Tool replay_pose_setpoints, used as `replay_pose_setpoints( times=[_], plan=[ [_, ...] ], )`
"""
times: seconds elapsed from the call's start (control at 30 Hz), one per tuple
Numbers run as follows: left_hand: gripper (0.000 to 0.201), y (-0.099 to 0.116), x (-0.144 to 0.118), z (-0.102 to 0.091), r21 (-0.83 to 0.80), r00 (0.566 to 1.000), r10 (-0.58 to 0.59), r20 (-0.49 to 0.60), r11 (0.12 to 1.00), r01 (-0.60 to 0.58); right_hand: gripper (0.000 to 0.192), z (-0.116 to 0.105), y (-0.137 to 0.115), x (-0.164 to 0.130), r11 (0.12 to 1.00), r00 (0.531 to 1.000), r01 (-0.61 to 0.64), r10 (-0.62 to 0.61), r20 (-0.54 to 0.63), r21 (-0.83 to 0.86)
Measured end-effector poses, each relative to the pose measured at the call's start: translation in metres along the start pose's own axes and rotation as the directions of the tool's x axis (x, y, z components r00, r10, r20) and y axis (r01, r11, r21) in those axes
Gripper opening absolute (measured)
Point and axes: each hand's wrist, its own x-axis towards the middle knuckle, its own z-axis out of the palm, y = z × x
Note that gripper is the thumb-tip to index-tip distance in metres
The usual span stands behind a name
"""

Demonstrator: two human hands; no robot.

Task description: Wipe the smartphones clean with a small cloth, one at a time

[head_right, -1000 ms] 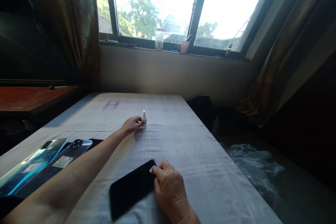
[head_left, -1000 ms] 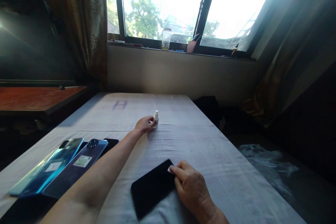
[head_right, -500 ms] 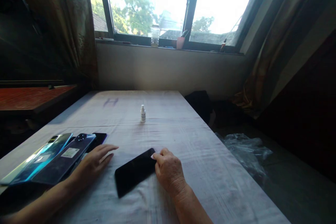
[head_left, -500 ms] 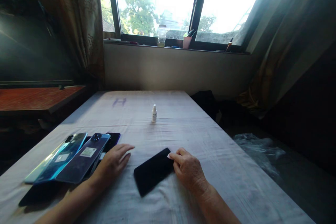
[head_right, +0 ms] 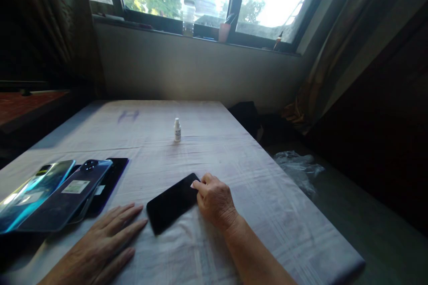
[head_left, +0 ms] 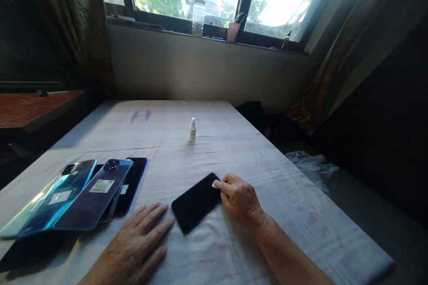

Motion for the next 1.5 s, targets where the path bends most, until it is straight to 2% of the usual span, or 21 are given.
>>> replay_pose_setpoints(
  times=[0.13,0.3,0.4,0.53,0.73,0.83,0.9,1.0,1.2,1.37,1.5],
  plan=[
    [0.058,0.003,0.002,-0.004,0.030,0.999,0.042,-0.001,0.999,-0.042,0.036,0.002,0.002,-0.001,1.000,0.999,-0.013,0.013,-0.050,-0.006],
    [0.061,0.008,0.007,-0.007,0.076,0.994,0.103,-0.024,0.992,-0.101,0.033,0.004,-0.003,-0.004,0.990,0.989,0.119,-0.112,-0.095,0.070],
    [0.063,0.007,0.010,-0.007,0.030,0.991,0.137,0.004,0.990,-0.137,0.034,0.005,0.001,-0.004,0.992,0.988,0.103,-0.093,-0.124,0.076],
    [0.062,0.002,0.007,0.002,0.046,0.985,0.174,-0.017,0.984,-0.173,0.034,0.004,0.006,-0.004,0.996,0.987,0.063,-0.053,-0.155,0.062],
    [0.065,-0.005,-0.004,0.018,0.097,0.980,0.195,-0.033,0.977,-0.191,0.036,0.006,-0.006,-0.006,0.971,0.979,0.174,-0.153,-0.134,0.165],
    [0.066,-0.006,-0.008,0.021,0.088,0.979,0.200,-0.029,0.976,-0.197,0.038,0.007,0.006,-0.005,0.984,0.982,0.111,-0.086,-0.167,0.141],
    [0.067,-0.007,-0.010,0.023,0.061,0.983,0.186,-0.005,0.981,-0.185,0.036,0.008,0.019,-0.005,0.994,0.978,0.035,-0.012,-0.207,0.108],
    [0.068,-0.006,-0.009,0.022,0.020,0.988,0.155,0.023,0.988,-0.155,0.033,0.010,0.032,-0.005,0.992,0.985,-0.004,0.026,-0.171,0.127],
    [0.072,-0.003,-0.006,0.009,0.046,0.993,0.115,0.040,0.992,-0.117,0.034,0.009,0.022,-0.015,0.971,0.993,0.026,0.002,-0.117,0.239],
    [0.074,-0.004,-0.006,-0.005,0.106,1.000,0.005,0.027,0.994,-0.008,0.033,-0.010,0.022,-0.028,0.935,0.993,0.116,-0.111,-0.032,0.334],
    [0.080,0.005,-0.001,-0.011,0.127,0.999,-0.052,-0.005,0.991,0.052,0.036,-0.022,0.033,-0.025,0.911,0.967,0.253,-0.232,-0.103,0.326]
  ],
)
